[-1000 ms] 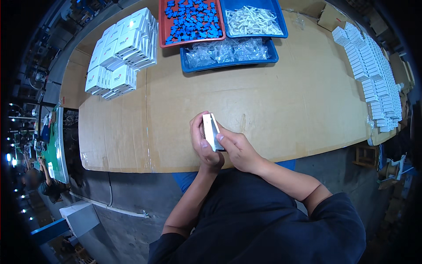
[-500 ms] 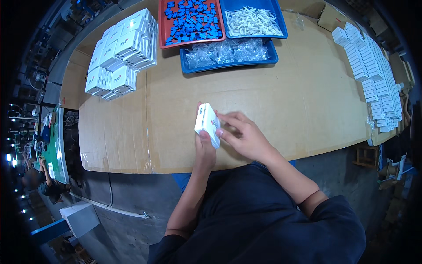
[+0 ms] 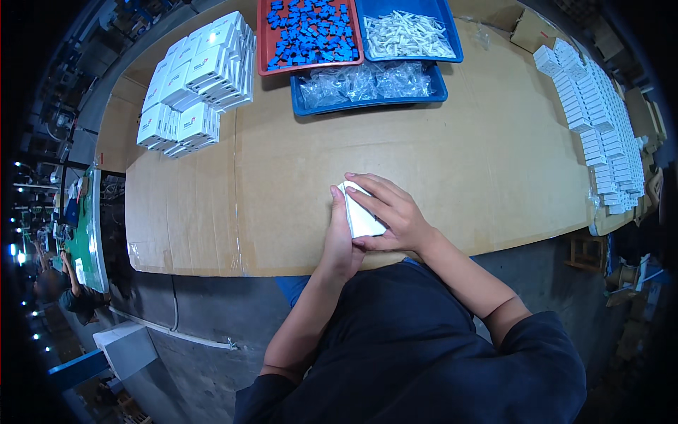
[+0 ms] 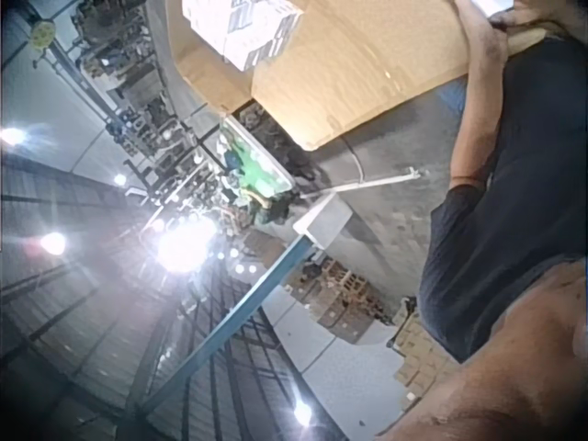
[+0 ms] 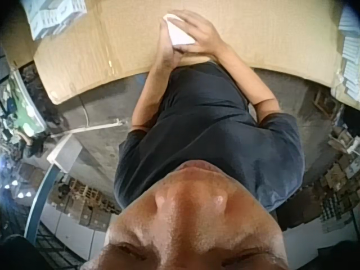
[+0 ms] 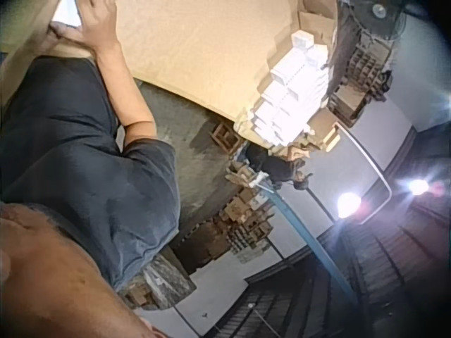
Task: Manually assemble and box small electronic or plastic components at a factory workbench.
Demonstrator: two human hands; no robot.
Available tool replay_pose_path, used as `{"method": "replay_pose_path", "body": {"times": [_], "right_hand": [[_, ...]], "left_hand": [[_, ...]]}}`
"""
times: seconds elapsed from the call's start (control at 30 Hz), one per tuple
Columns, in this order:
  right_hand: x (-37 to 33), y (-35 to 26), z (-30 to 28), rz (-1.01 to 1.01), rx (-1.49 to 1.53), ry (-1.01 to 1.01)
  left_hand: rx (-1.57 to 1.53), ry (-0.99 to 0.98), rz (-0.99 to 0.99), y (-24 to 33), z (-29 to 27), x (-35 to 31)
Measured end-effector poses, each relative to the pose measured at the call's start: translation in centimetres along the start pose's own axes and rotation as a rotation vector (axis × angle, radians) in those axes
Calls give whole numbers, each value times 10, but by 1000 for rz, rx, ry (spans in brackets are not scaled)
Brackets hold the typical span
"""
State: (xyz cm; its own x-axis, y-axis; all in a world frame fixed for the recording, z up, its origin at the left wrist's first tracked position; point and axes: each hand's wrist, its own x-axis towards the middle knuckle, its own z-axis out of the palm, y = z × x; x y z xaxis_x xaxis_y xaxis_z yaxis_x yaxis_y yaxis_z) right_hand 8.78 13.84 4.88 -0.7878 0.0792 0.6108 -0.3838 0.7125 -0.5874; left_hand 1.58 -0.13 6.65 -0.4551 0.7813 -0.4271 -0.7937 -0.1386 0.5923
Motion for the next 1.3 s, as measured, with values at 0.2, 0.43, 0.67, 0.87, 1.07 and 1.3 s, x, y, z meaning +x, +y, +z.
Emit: {"method": "replay_pose_path", "body": {"times": [0.2,0.43,0.67,0.87,1.07,1.3], "right_hand": [[-3,1,4,-84,-27,51],[-9,5,9,-89,-24,44],[-12,8,9,-64,54,19],[-17,6,17,195,267,89],[-8,-3,23,532,624,191],[-12,-1,8,315,190,-206]], "left_hand": [[11,64,-4,0,4,-2],[-3,32,-5,-5,-7,2],[8,50,-13,-8,-12,3],[-14,-36,32,-11,-14,7],[731,-30,597,-35,-26,20],[185,262,264,-17,-24,22]]}}
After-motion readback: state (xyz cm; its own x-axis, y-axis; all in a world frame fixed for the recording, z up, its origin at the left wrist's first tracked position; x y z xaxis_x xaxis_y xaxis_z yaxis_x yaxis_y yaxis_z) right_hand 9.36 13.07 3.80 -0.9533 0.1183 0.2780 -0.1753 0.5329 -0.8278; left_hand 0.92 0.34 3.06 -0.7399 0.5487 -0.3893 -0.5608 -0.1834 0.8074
